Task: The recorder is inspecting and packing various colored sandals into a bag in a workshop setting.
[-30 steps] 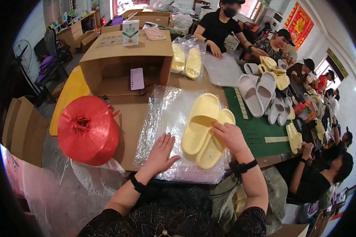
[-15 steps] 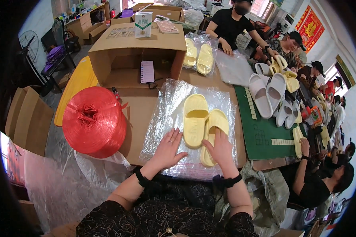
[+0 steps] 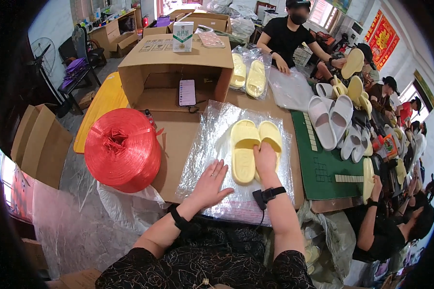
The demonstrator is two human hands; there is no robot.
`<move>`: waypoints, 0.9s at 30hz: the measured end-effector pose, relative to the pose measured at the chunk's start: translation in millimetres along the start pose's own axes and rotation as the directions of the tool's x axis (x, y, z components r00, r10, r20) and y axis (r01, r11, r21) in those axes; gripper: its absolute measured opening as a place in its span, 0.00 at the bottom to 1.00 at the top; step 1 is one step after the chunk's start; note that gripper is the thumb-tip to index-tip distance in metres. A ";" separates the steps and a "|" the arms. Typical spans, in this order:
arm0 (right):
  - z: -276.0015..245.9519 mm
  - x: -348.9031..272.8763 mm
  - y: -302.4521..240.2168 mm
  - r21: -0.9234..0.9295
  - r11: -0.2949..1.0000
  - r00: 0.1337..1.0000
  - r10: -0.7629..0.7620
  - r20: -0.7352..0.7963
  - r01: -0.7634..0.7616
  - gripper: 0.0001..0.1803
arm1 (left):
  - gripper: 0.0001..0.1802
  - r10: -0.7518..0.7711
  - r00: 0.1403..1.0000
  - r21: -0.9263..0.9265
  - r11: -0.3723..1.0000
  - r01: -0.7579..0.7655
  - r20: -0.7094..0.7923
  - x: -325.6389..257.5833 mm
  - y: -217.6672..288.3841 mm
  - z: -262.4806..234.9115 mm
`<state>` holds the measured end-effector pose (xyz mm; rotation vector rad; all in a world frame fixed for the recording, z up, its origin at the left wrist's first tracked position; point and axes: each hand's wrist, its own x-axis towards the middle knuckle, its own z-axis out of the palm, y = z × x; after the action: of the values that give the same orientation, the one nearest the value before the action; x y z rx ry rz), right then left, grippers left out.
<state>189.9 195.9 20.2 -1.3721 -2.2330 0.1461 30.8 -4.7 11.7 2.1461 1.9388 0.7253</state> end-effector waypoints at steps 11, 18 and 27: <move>-111.3 -85.8 52.4 0.523 0.824 0.917 0.357 -0.179 -0.219 0.14 | 0.52 0.042 0.972 0.039 0.998 -0.053 0.232 6.7 -3.0 -19.6; -174.4 -172.8 42.3 0.940 0.335 0.837 0.531 -0.128 -0.069 0.24 | 0.32 0.110 0.986 0.183 0.974 -0.131 0.121 16.7 9.6 1.6; -201.1 -216.2 15.4 0.779 0.522 0.936 0.140 0.323 -0.347 0.18 | 0.21 -0.070 0.996 -0.232 0.969 0.081 0.055 44.8 30.4 -5.6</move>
<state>375.3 -16.5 109.5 -1.1026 -1.6595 1.3491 57.2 33.1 40.6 1.9228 1.8003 0.8354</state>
